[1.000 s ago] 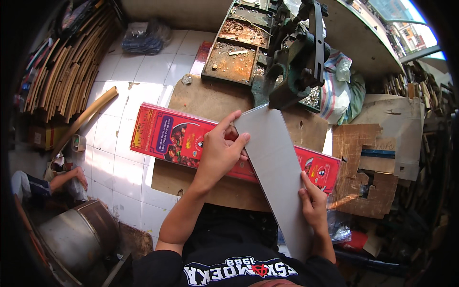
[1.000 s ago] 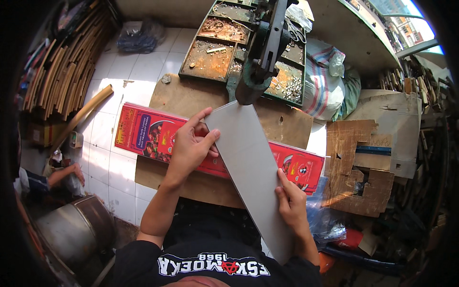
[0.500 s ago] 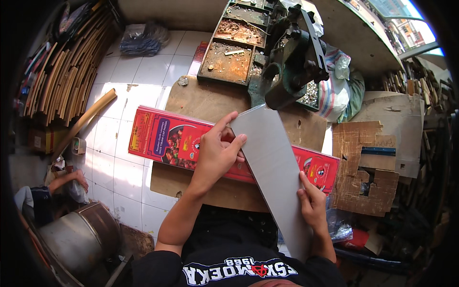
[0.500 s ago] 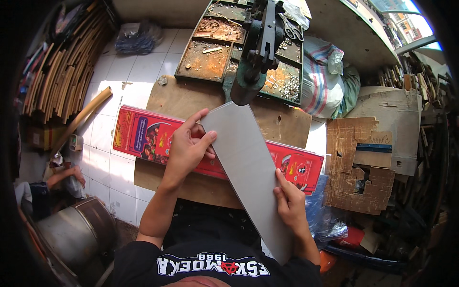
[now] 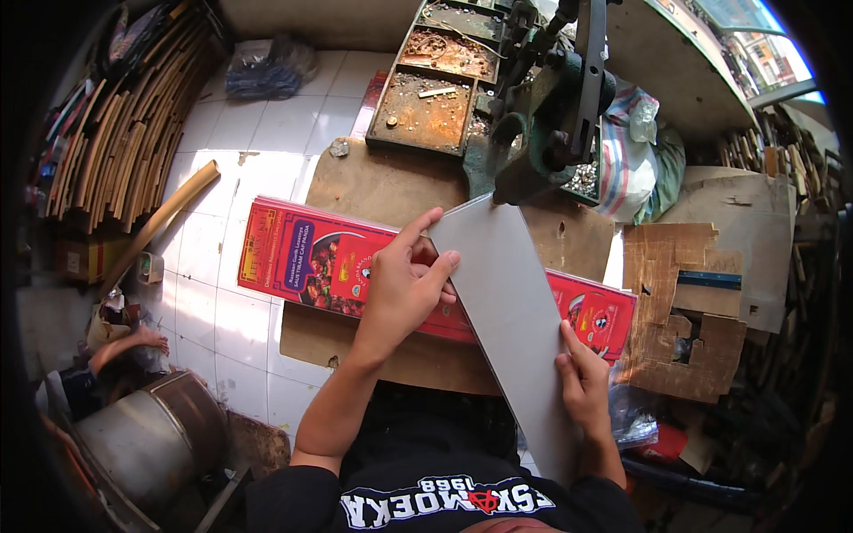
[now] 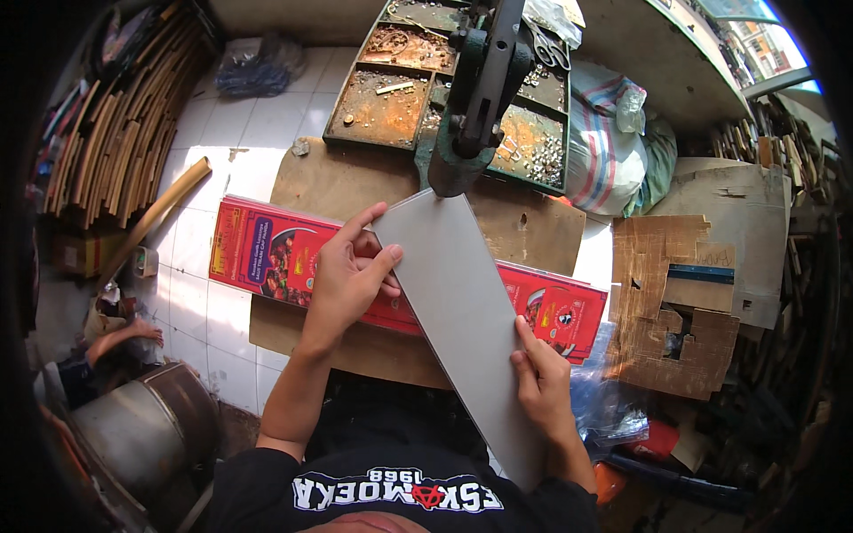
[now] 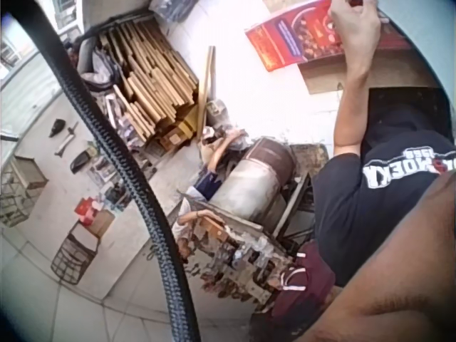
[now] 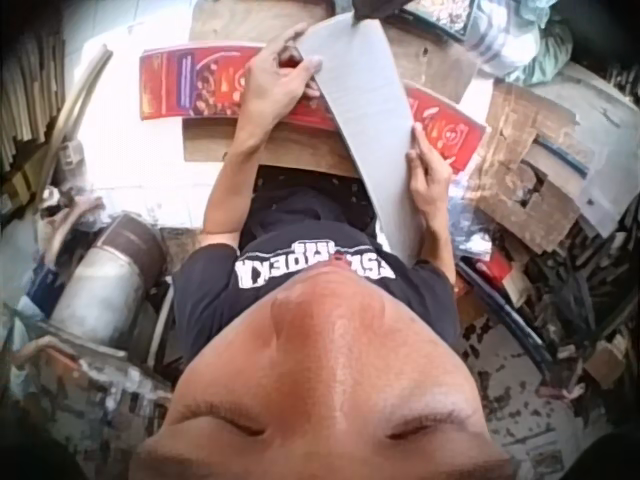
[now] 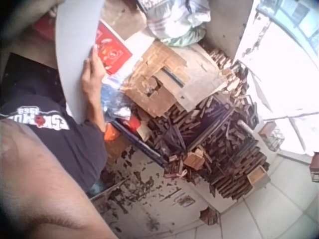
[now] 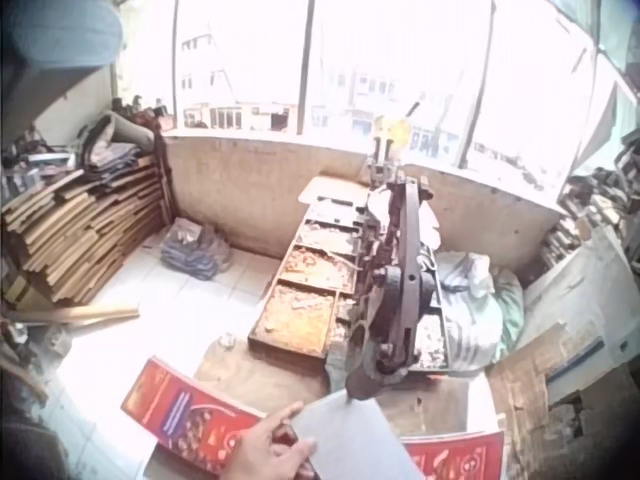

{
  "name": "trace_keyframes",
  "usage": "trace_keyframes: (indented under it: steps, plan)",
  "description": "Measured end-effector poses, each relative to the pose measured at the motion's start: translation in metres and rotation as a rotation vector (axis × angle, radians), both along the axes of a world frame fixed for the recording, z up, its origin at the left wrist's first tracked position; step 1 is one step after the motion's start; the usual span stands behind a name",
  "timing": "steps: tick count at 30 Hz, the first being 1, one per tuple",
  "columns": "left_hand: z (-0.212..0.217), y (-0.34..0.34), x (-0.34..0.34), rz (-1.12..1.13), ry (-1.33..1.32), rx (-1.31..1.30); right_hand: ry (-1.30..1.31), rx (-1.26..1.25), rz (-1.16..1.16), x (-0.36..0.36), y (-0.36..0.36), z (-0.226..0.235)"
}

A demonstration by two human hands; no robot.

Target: The person picks up a stack of cardboard box flats, aligns them against a wooden block on a table, and uses a manual press tool to attach a small white component to each one before setting them aside.

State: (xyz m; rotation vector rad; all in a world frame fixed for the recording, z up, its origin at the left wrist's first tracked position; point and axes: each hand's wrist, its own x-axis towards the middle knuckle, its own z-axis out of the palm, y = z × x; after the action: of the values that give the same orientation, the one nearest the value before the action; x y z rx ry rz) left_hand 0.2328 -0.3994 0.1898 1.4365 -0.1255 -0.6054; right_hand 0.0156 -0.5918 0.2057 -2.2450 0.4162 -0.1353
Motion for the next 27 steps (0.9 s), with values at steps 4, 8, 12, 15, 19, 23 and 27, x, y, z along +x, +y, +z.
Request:
trace_keyframes:
  steps: [4,8,12,15,19,23,27]
  plan:
    - [-0.001,-0.001,0.001,0.002,-0.004,-0.031,0.014,0.014,-0.012,-0.002,-0.004,0.001]
    - [0.001,0.002,0.001,-0.016,0.000,-0.048,-0.034,-0.003,-0.021,-0.007,0.002,0.006]
    - [0.014,0.008,-0.011,-0.015,-0.010,-0.056,0.010,0.048,-0.070,-0.027,0.010,0.001]
    - [0.024,0.017,-0.027,0.016,0.030,-0.125,0.016,0.152,-0.115,-0.045,0.019,-0.001]
    - [-0.003,0.037,-0.033,0.007,0.106,-0.191,0.068,0.406,-0.041,-0.053,0.031,0.009]
    - [-0.009,0.052,-0.032,0.016,0.146,-0.312,0.071,0.444,0.227,-0.024,0.005,0.027]
    - [-0.013,0.054,-0.032,0.037,0.143,-0.319,-0.145,0.152,0.082,0.049,-0.045,0.023]
